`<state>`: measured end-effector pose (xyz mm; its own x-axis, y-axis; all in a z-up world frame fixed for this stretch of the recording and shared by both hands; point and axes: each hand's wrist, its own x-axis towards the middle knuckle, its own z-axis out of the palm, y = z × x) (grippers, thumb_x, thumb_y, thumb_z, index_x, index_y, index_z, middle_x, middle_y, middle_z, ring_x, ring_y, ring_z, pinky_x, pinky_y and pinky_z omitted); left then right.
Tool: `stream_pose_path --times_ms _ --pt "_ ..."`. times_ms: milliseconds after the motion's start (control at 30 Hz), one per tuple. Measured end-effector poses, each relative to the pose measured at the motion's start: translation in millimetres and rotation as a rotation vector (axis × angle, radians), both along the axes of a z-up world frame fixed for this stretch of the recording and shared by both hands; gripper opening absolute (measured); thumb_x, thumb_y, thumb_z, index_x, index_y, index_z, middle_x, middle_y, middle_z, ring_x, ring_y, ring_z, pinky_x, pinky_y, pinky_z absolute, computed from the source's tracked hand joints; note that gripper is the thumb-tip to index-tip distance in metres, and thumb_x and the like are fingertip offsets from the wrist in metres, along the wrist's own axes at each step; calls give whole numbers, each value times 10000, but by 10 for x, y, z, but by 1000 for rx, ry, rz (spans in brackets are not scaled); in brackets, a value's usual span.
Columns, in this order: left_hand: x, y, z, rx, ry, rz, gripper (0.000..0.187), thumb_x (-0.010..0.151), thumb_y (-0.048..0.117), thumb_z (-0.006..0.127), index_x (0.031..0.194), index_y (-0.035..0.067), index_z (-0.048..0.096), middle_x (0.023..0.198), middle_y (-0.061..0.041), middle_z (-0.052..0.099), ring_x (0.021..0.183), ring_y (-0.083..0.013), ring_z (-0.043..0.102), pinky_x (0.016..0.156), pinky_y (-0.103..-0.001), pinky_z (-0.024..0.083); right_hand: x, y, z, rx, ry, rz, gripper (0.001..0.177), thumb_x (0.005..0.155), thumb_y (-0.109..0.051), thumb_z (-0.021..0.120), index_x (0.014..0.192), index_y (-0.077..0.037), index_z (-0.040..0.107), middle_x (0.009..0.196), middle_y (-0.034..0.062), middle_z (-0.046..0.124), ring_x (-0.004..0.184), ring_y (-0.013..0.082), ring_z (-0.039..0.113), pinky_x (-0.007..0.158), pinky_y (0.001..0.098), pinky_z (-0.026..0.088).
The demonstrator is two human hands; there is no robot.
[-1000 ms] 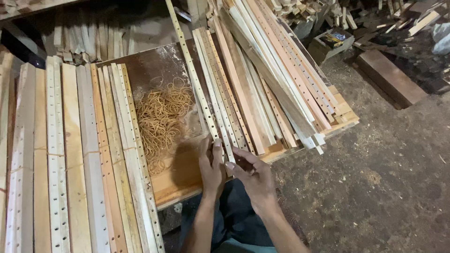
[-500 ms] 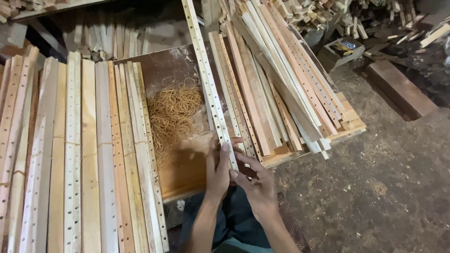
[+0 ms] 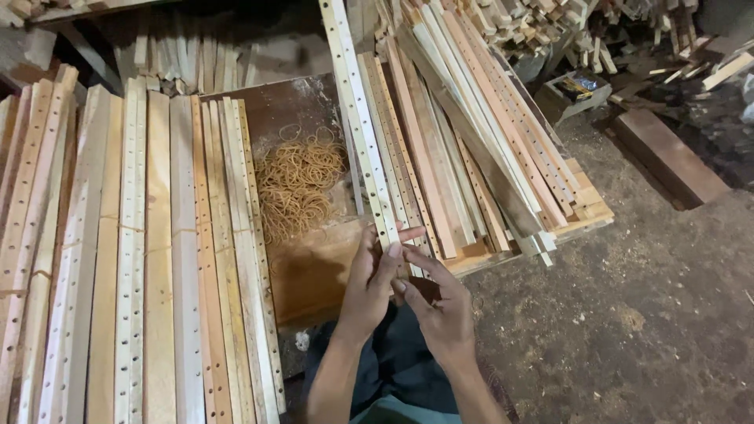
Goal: Sorting and stacking pre-drilled wooden slats in a workshop
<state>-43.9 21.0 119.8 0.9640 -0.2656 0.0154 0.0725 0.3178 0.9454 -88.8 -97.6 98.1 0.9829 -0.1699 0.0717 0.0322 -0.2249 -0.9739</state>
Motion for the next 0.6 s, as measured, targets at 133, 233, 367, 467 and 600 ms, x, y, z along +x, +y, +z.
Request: stream_pose_path --times_ms 133,233,367,467,600 --pt "-30 62 -8 85 44 22 611 965 513 513 1386 70 530 1370 -90 707 1437 -238 537 1260 -440 267 -20 22 -47 105 -162 88 431 925 31 646 1349 -37 605 1400 178 643 888 212 792 750 298 673" --pt "-31 87 -35 -43 -98 63 416 1015 409 545 1256 70 530 1244 -164 737 1113 -261 721 1022 -413 572 -29 6 -97 175 -131 132 435 911 77 628 1337 -12 620 1379 165 663 1089 225 753 945 307 626" --pt "-62 112 -43 -97 -84 84 403 1015 379 559 1252 56 522 1204 -194 743 1098 -260 730 936 -366 587 -65 8 -168 192 -165 146 395 924 8 682 1317 -24 649 1136 135 752 962 174 749 857 287 632" --pt "-83 114 -68 -124 -105 115 384 1025 359 555 1239 42 523 1206 -213 741 1092 -271 725 939 -380 588 -94 27 -140 171 -186 150 411 916 7 692 1323 -31 646 1158 144 749 998 182 742 889 289 629" --pt "-102 138 -104 -131 -146 128 414 1038 316 546 1331 26 512 1248 -220 721 1105 -298 723 973 -399 597 -122 43 -136 226 -139 132 374 909 21 679 1282 -7 673 1274 154 716 1159 210 701 995 305 583"
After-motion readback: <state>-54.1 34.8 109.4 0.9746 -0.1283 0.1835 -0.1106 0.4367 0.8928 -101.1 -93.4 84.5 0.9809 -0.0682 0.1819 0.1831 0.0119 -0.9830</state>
